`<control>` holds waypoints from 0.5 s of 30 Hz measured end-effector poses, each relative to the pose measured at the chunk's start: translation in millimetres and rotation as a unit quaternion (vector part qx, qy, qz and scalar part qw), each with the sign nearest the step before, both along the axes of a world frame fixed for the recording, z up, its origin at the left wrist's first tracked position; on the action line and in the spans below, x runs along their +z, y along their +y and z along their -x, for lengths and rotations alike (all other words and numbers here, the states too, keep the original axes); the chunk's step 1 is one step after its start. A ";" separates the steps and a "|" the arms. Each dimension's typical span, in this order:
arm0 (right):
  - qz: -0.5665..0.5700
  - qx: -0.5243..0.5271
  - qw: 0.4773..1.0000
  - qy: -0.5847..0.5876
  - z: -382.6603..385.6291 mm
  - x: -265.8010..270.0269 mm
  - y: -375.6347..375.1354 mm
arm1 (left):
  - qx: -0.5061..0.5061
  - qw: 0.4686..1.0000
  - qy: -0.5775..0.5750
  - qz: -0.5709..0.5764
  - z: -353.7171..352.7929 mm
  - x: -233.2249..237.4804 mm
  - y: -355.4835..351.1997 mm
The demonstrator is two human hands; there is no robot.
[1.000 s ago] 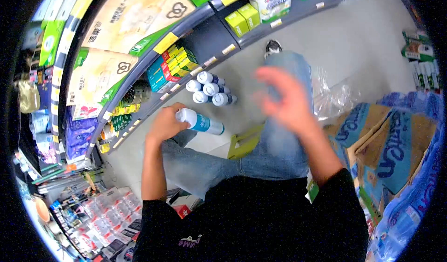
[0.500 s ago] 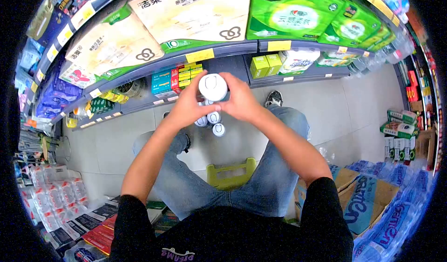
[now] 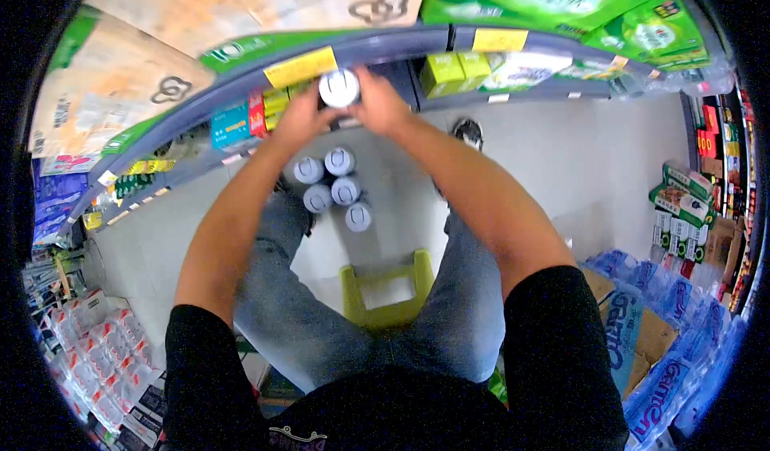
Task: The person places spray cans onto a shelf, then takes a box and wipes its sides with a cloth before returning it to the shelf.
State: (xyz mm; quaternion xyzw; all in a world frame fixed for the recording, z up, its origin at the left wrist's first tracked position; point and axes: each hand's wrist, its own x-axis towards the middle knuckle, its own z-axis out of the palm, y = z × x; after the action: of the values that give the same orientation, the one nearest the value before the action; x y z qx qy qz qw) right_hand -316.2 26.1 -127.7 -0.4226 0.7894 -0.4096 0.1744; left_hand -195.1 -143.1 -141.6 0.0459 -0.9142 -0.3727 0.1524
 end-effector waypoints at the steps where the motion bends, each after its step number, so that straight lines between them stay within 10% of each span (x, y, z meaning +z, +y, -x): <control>1: 0.020 -0.001 1.000 0.002 7.4 -21.8 -5.5 | 0.004 0.997 -0.059 -0.046 5.0 -15.2 -4.4; 7: -0.183 0.031 0.979 0.083 67.7 -63.5 -64.8 | 0.048 0.992 -0.085 0.086 42.0 -17.7 -43.6; 12: -0.062 0.053 0.996 0.025 73.6 -87.8 -75.7 | 0.097 0.952 0.087 0.276 61.4 -62.9 -74.1; 15: -0.060 0.018 0.996 0.058 75.1 -87.3 -78.6 | 0.191 0.935 -0.079 0.288 58.4 -55.2 -69.5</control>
State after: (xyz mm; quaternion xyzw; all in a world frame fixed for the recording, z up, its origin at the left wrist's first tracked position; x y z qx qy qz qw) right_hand -391.3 -52.6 -214.9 -0.4487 0.8136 -0.3330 0.1604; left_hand -253.5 -212.6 -196.8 0.2032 -0.9654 -0.0526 0.1548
